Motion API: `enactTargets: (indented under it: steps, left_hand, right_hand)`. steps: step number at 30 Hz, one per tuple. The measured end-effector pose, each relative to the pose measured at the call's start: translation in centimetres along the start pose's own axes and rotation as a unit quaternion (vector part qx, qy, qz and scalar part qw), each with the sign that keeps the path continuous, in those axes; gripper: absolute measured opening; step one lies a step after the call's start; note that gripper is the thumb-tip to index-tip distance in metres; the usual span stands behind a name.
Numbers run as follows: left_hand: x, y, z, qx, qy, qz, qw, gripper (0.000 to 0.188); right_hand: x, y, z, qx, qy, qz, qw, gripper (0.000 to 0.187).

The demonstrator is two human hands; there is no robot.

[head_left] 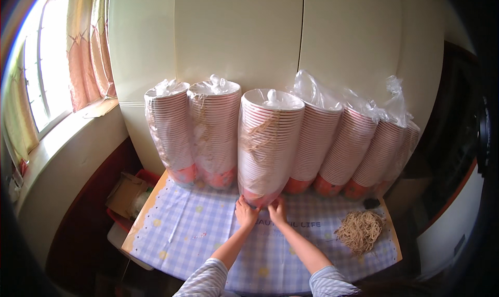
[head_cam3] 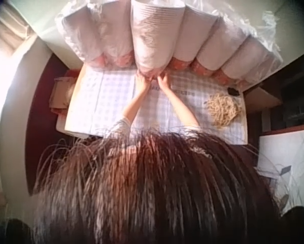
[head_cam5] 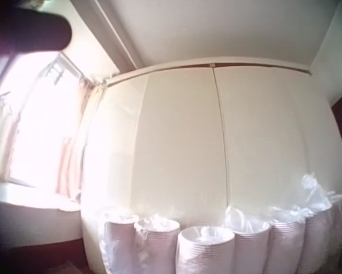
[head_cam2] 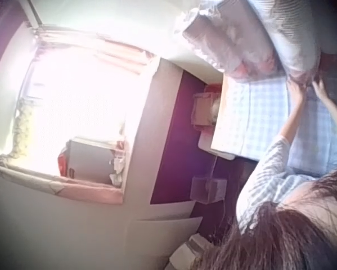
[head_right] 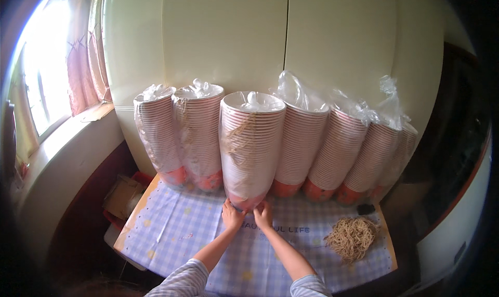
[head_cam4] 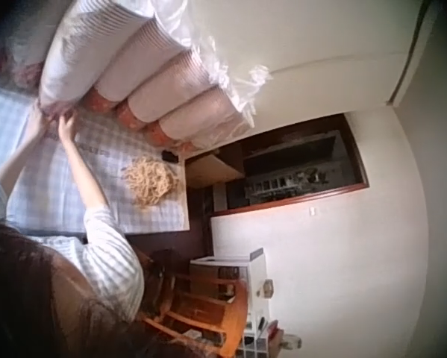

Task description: Packaging paper buckets into plastic bags and applying rubber bands.

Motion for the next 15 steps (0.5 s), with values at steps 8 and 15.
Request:
enactTargets:
  steps: [8, 15]
  left_hand:
    - [0.2, -2.0, 2.1, -0.020, -0.026, 0.056, 0.998, 0.086]
    - [1.0, -4.5, 4.6, -0.007, -0.066, 0.094, 0.993, 0.087]
  right_hand:
    - [3.8, -1.5, -1.0, 0.088, 0.127, -0.135, 0.979, 0.063]
    - [2.8, -3.4, 0.5, 0.152, 0.128, -0.228, 0.953, 0.066]
Point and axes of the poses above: each hand's wrist, its own z-axis towards the middle knuckle, its own y-axis out of the back of the hand, x = y × z, the point moved 5 cm from there along z, towards the middle knuckle, and after that the axes turned 13 degrees about -x, right-handed, at the moved point
